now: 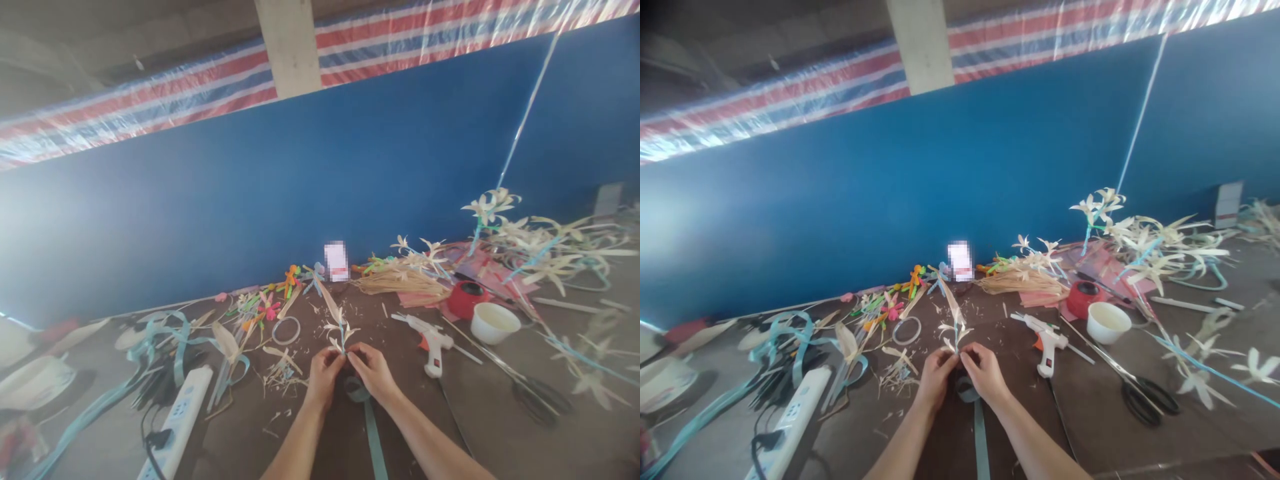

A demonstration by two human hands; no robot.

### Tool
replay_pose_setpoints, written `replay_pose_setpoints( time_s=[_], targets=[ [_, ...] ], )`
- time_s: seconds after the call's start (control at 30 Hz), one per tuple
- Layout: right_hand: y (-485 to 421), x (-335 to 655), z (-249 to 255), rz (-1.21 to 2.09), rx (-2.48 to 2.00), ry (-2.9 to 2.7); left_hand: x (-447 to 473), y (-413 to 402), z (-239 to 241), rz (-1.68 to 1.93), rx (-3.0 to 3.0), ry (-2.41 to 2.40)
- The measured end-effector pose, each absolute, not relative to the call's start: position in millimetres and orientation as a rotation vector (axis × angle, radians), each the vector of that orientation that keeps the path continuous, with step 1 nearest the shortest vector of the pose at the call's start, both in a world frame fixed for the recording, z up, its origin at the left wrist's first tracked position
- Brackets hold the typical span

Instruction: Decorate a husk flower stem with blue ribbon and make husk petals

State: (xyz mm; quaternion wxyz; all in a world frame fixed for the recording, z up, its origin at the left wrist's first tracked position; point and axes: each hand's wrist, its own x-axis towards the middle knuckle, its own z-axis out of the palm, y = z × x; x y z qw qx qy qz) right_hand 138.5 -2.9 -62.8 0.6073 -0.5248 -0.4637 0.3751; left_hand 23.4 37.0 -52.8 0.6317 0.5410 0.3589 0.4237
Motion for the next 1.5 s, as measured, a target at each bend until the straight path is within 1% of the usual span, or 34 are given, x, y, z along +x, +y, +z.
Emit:
replay_pose_setpoints(
  time_s=[0.43, 0.67, 0.9, 1.33, 1.5],
  targets=[
    [-6.0, 139.1, -62.1, 0.755, -1.281, -1.151, 23.0, 37.4, -58.7, 0.981, 1.232, 0.766],
    [-6.5, 139.1, -63.3, 0.782, -1.289, -1.121, 23.4, 35.9, -53.7, 0.974, 1.254, 0.785],
    [-5.9, 139.9, -68.8, 0.877, -1.265, -1.065, 24.6, 35.2, -54.7, 0.945, 1.273, 0.788],
    [-4.2, 140.9, -74.2, 0.888, -1.258, -1.059, 26.2, 35.2, -58.7, 0.950, 1.345, 0.907],
    [-5.0, 141.9, -67.1, 0.763, -1.259, -1.107, 27.5, 35.5, -63.0, 0.947, 1.372, 0.906]
  ],
)
